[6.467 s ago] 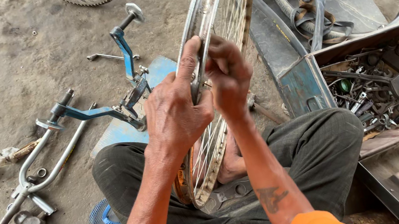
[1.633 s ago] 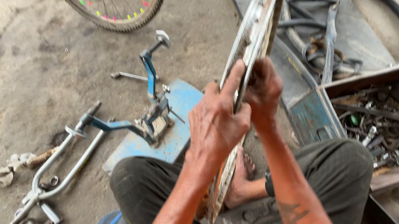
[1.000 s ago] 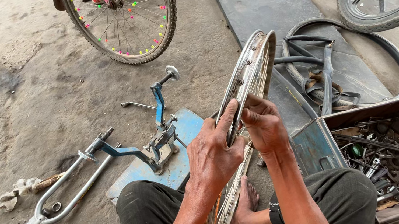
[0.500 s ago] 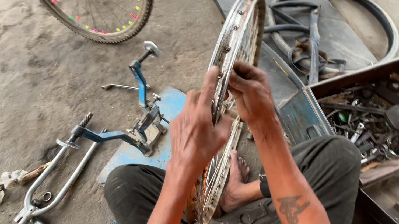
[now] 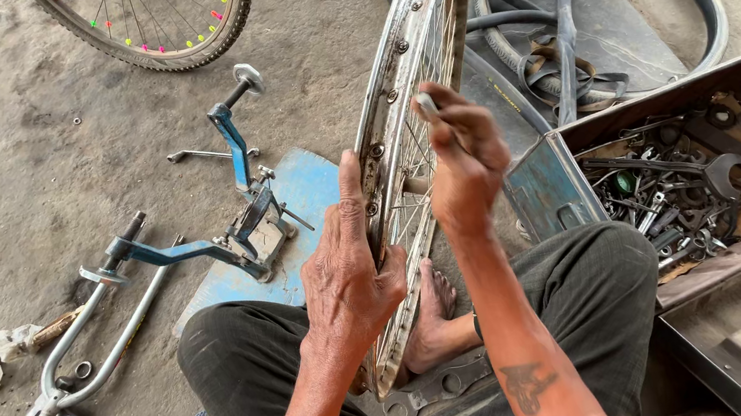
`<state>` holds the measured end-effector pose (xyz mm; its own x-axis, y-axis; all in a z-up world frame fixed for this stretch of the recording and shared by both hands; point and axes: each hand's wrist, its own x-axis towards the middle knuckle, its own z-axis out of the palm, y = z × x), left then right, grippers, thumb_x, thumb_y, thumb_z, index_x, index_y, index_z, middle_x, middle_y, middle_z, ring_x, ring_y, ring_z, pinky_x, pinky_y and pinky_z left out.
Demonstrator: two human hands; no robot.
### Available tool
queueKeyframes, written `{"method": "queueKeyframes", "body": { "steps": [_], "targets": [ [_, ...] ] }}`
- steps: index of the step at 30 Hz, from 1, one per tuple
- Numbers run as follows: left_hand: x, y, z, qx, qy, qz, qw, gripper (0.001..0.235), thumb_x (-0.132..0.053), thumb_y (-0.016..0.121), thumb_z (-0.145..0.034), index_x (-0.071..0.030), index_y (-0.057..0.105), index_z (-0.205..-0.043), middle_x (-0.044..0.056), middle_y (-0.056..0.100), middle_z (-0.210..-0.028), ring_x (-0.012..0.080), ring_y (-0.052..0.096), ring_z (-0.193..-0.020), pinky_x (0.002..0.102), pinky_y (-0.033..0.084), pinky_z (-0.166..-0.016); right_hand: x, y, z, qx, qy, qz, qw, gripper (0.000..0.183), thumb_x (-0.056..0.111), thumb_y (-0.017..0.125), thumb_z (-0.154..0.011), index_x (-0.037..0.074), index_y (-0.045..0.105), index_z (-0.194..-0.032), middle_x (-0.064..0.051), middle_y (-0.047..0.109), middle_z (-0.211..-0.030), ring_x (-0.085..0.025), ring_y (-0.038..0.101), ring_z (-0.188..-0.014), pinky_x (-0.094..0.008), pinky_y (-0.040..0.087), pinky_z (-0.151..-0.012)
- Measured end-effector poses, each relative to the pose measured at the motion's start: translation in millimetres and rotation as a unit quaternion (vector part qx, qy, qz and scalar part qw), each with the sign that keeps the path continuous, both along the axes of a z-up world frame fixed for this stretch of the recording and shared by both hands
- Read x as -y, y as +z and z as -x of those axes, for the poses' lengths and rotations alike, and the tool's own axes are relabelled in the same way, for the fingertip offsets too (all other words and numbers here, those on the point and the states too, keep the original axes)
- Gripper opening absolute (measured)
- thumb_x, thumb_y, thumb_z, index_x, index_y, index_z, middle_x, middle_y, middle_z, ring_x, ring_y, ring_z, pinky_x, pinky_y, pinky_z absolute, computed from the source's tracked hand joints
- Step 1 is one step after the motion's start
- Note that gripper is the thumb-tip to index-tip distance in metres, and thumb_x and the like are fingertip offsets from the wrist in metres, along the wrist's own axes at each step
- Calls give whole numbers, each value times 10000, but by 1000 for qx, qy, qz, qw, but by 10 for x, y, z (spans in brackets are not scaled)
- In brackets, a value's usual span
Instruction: The person is sitting on the ground and using a spoke wrench to tighten the spokes on a bicycle wheel. They rotate the wheel and adjust multiple spokes one by one.
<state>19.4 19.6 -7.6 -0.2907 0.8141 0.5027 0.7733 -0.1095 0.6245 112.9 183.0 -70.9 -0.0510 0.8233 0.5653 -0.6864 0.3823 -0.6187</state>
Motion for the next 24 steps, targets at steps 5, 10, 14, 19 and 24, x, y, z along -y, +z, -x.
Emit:
{"method": "queueKeyframes", "body": {
  "steps": [5, 10, 14, 19, 24],
  "targets": [
    [-71, 27, 67, -47, -11, 40, 998, 1045, -30, 726, -760, -148, 182, -1644, 120, 563, -882, 265, 591, -696, 406, 498, -551, 252, -107, -91, 216, -56, -35, 974, 186, -118, 694, -947, 44, 696, -1039, -150, 718, -1329, -216, 728, -1166, -322, 646, -965],
    [-164, 134, 110, -55, -11, 76, 995, 1018, -36, 685, -736, -162, 233, -1640, 144, 562, -843, 281, 586, -646, 436, 496, -558, 124, -355, 117, 134, 32, 13, 990, 246, -169, 619, -919, 52, 671, -1014, -137, 653, -1371, -170, 663, -1216, -288, 595, -977],
    [-308, 218, 147, -57, -7, 109, 992, 979, -45, 675, -756, -152, 253, -1633, 168, 576, -819, 304, 603, -616, 427, 509, -540, -12, -339, 128, 184, -24, -49, 981, 216, -143, 633, -936, 30, 697, -1048, -153, 689, -1322, -151, 716, -1062, -245, 624, -830],
    [-452, 368, 173, -58, -1, 86, 995, 942, -49, 682, -744, -151, 332, -1612, 195, 599, -785, 358, 626, -661, 485, 507, -607, -279, -76, 203, -4, 200, 25, 980, 152, -53, 728, -998, -53, 717, -1149, -156, 745, -1146, -179, 707, -1018, -278, 575, -937],
    [-542, 412, 134, -55, 6, 54, 997, 900, -60, 679, -766, -151, 368, -1605, 217, 640, -858, 369, 661, -718, 484, 525, -641, -401, 148, 158, -1, 302, 68, 951, 509, 155, 830, -860, 8, 655, -1315, -101, 740, -1212, -157, 700, -1106, -296, 560, -1021]
  ]
}}
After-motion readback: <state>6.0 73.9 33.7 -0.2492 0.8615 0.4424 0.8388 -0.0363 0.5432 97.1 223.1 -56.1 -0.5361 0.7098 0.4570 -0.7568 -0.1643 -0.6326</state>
